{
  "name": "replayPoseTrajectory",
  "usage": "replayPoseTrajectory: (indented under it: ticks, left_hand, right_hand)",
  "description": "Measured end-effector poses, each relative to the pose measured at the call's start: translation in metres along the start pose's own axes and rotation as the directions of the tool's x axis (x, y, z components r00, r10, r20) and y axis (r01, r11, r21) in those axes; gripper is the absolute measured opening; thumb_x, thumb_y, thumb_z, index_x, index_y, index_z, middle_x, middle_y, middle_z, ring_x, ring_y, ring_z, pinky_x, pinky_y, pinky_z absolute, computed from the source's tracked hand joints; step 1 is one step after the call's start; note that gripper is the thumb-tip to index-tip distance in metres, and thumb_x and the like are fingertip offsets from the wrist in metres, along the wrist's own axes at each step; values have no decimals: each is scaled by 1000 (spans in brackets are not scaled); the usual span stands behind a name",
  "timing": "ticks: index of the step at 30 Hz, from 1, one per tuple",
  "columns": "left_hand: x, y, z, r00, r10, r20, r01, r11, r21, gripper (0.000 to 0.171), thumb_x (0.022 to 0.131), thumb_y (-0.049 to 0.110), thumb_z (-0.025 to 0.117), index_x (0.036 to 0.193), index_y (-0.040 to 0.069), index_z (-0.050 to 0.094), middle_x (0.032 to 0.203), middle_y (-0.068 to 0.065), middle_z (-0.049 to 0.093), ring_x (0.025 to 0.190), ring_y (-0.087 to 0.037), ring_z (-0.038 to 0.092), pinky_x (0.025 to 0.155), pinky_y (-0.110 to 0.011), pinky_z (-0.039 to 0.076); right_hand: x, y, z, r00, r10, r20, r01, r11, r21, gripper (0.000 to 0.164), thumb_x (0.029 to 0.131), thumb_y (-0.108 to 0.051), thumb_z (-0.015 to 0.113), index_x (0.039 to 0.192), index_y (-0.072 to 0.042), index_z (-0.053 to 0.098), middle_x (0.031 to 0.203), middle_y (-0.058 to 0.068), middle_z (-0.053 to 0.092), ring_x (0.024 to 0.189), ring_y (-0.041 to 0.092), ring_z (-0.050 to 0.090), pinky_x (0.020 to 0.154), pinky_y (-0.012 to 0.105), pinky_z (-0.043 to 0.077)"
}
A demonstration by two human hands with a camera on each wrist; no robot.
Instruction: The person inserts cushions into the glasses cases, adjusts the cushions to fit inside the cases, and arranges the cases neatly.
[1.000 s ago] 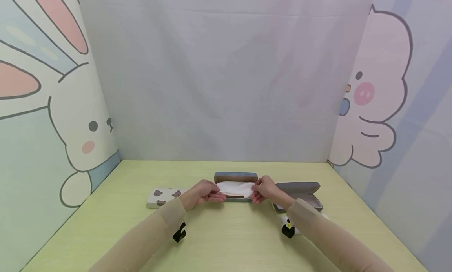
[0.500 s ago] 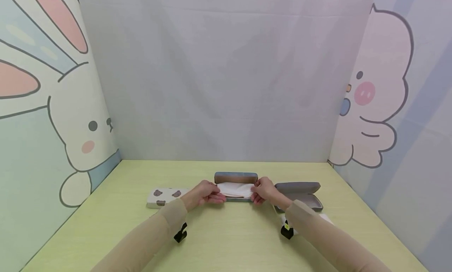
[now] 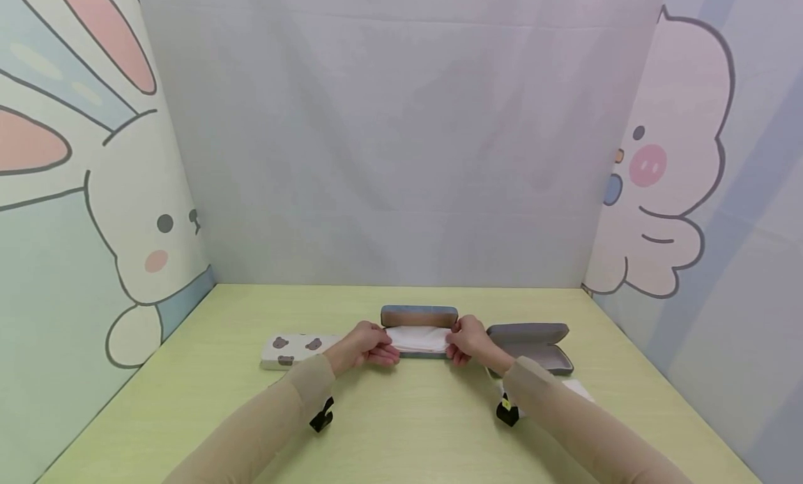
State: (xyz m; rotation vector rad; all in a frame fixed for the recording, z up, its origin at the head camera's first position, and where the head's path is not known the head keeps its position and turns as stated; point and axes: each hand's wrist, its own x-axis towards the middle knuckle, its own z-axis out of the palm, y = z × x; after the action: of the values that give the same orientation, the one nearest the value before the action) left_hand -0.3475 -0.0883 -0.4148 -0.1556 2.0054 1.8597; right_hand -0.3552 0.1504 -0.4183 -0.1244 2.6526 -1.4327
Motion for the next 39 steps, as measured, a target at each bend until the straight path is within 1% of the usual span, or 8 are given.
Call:
replayPoseTrajectory:
  ticks: [8,11,14,18,21,25,31,39]
  left_hand:
    - [-1,-1,1,1000,19,-18,-18,998,53,23,95,1,51,116,-8,46,66,-11,68,53,-16,67,52,-28,60]
    - [-2,-1,1,998,46,-35,-42,995,93,17,94,1,52,109,-7,49,61,-7,63,46,-11,61,45,-23,55]
    - [-3,0,-1,995,76,-70,-66,987,145,16,92,2,57,103,-3,47,58,-3,55,43,-9,51,40,-19,47]
    - [-7,2,-7,990,119,-74,-98,967,236,47,89,7,65,122,3,33,61,-3,46,43,-11,40,39,-20,34]
    - [-12,3,-12,992,126,-30,-112,950,290,81,84,6,71,143,14,15,62,-4,45,41,-12,40,39,-22,36]
    - [-15,2,-13,995,97,35,-103,946,306,108,80,0,75,152,25,-2,58,-4,45,40,-12,45,39,-22,45]
    - [-11,-3,-10,990,95,101,-121,948,295,118,79,-4,74,152,26,-14,55,-6,51,38,-12,44,37,-22,43]
    - [-10,-5,-5,983,134,128,-165,945,281,118,76,-7,75,152,20,-11,52,-10,56,36,-12,50,35,-23,46]
  right_hand:
    - [0,3,4,998,-44,-51,41,998,-56,13,87,2,58,75,2,51,46,5,57,32,10,50,34,28,49]
    - [-1,4,5,996,-57,-64,53,997,-60,10,87,1,57,86,6,49,46,5,56,32,10,48,33,26,46]
    - [-4,4,4,996,-52,-70,47,997,-60,24,90,-4,57,105,9,43,47,4,52,33,10,43,33,23,40]
    - [-11,1,0,997,-48,-53,44,996,-80,59,90,-16,64,133,5,29,46,1,42,35,12,33,36,23,31]
    - [-17,0,-2,998,-66,-24,63,992,-110,84,86,-23,72,145,2,18,44,0,41,35,13,32,38,24,32]
    - [-18,5,-1,997,-81,14,82,990,-115,106,79,-24,80,152,-4,6,47,2,47,36,13,36,40,25,36]
    - [-16,10,2,995,-88,57,93,990,-104,117,75,-22,84,153,-6,-1,49,6,53,37,14,41,39,26,38]
    - [-15,10,0,994,-82,68,90,988,-128,120,73,-26,85,153,-10,-3,47,6,51,34,15,42,34,27,36]
